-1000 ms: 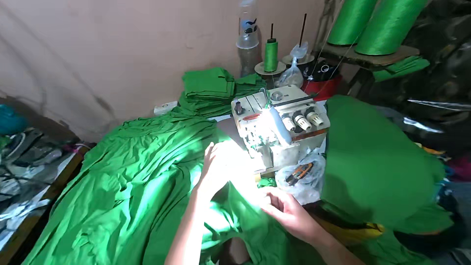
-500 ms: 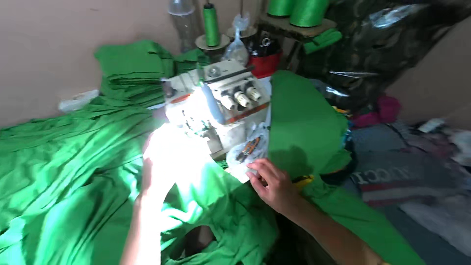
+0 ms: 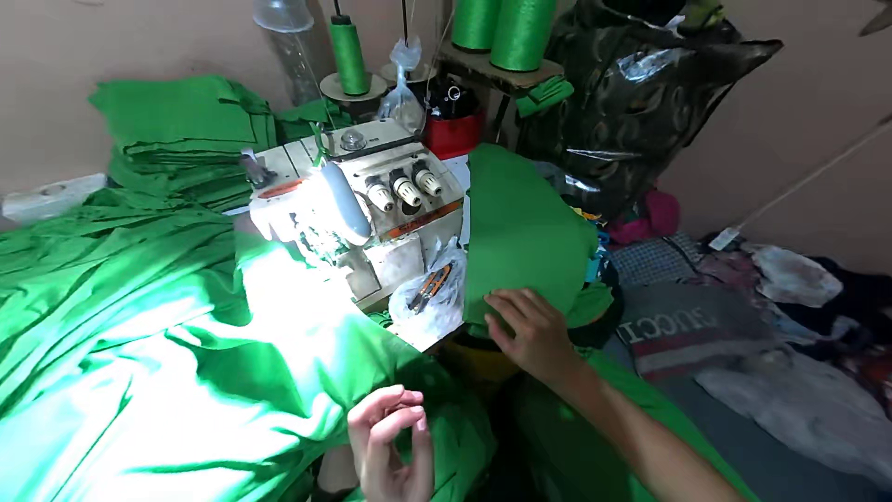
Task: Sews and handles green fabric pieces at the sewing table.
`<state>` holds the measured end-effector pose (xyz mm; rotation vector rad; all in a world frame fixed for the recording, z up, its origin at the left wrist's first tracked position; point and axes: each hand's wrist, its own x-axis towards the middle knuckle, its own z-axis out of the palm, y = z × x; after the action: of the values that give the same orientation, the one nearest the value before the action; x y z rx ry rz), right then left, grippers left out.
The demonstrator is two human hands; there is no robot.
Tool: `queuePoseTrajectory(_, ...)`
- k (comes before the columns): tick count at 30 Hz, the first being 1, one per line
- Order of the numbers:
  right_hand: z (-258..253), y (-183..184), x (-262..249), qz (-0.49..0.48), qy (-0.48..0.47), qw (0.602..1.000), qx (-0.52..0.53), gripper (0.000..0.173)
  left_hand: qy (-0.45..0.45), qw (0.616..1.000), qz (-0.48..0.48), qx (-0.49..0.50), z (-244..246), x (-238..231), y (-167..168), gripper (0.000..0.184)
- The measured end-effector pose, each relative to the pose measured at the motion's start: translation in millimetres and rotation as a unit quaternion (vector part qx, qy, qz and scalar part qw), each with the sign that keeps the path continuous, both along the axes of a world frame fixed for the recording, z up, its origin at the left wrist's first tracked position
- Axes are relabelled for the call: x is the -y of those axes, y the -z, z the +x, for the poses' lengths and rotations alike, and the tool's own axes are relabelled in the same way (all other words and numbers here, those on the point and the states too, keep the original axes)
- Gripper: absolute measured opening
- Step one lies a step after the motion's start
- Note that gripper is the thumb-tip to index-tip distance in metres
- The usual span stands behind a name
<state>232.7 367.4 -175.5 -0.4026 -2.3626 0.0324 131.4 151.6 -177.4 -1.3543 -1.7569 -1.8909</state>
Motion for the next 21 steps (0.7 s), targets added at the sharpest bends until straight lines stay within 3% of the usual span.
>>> queuePoseTrajectory(4, -6.1, 18.0, 0.8, 0.033, 0.024, 0.999, -0.031, 0.024, 0.01, 1.0, 0.009, -0.008, 1.8, -13.2, -5.5, 0.007)
queuePoseTrajectory(8, 4.3, 1.9, -9.3, 0.023, 0.059, 0.995, -0.076, 0.026, 0.01, 1.0, 0.003, -0.025, -0.4, -16.5, -11.4, 0.005)
queuePoseTrajectory(12, 10.9, -6.7, -19.1, -0.145, -0.016, 0.983, -0.107, 0.02, 0.022, 1.0, -0.011, -0.008, -2.0, -30.2, -9.0, 0.006)
queuePoseTrajectory(17, 12.8, -20.6, -24.5, -0.429, -0.055, 0.897, -0.095, 0.011, 0.065, 0.995, -0.057, 0.056, -2.5, -65.0, -4.3, 0.015)
queuePoseTrajectory(21, 19.1, -29.8, -32.1, -0.474, -0.069, 0.878, -0.024, 0.02, 0.086, 0.988, -0.106, 0.077, -4.5, -86.1, -7.8, 0.018)
